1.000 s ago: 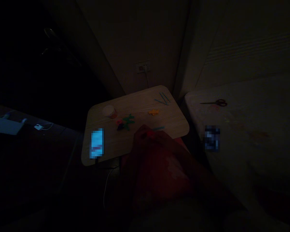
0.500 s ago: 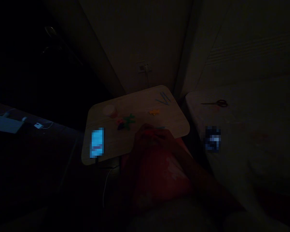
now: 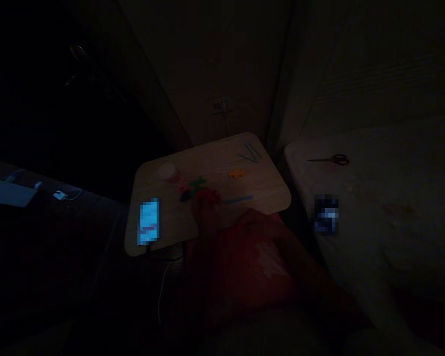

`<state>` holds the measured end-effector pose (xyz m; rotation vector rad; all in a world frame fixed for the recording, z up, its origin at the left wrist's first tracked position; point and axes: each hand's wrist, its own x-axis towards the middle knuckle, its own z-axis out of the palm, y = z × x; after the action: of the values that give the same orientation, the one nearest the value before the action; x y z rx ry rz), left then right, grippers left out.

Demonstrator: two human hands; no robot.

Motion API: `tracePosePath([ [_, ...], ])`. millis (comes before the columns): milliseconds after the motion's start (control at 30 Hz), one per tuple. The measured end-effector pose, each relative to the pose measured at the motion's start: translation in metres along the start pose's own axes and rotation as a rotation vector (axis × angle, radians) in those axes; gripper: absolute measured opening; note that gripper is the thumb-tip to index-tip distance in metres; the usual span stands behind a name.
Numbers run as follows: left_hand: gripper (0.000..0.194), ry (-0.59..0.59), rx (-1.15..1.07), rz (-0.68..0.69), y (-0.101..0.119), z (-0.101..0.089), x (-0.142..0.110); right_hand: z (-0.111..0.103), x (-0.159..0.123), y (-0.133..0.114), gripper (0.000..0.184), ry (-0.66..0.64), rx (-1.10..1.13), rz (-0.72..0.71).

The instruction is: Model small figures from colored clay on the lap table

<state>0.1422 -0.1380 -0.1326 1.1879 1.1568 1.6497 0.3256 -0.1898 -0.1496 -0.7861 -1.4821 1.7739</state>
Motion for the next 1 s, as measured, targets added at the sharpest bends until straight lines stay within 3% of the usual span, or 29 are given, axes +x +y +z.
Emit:
tracePosePath([
  [33, 0.047, 0.050, 0.019, 0.044, 0.000, -0.001, 0.007, 0.000, -0.004, 0.002, 0.037, -0.050, 0.011, 0.040],
  [100, 0.038, -0.040, 0.159, 0.100, -0.002, -0.003, 0.016, 0.001, -0.008, 0.005, 0.040, -0.006, 0.066, 0.065],
  [267, 0.039, -0.363, 0.665, 0.271, -0.015, 0.002, 0.013, 0.001, -0.004, 0.000, 0.048, 0.350, 0.180, -0.040],
  [367, 0.041, -0.411, 0.906, 0.320, -0.026, 0.005, 0.010, 0.000, 0.000, -0.006, 0.051, 0.435, 0.192, -0.064],
  [467, 0.040, -0.412, 0.967, 0.336, -0.032, 0.003, 0.009, 0.002, 0.003, -0.010, 0.052, 0.484, 0.193, -0.076],
  [667, 0.046, -0.298, 0.816, 0.376, -0.018, -0.002, 0.004, 0.008, 0.008, -0.020, 0.054, 0.529, 0.092, -0.142],
  [767, 0.040, -0.227, 0.578, 0.365, -0.001, 0.003, -0.005, 0.009, 0.011, -0.026, 0.052, 0.625, 0.048, -0.212],
  [900, 0.051, -0.232, 0.082, 0.122, 0.008, 0.019, -0.018, 0.018, 0.022, -0.031, 0.046, 0.720, -0.145, -0.350],
  [1000, 0.060, -0.264, -0.008, 0.035, -0.001, 0.033, -0.027, 0.037, 0.033, -0.034, 0.050, 0.627, -0.322, -0.408],
])
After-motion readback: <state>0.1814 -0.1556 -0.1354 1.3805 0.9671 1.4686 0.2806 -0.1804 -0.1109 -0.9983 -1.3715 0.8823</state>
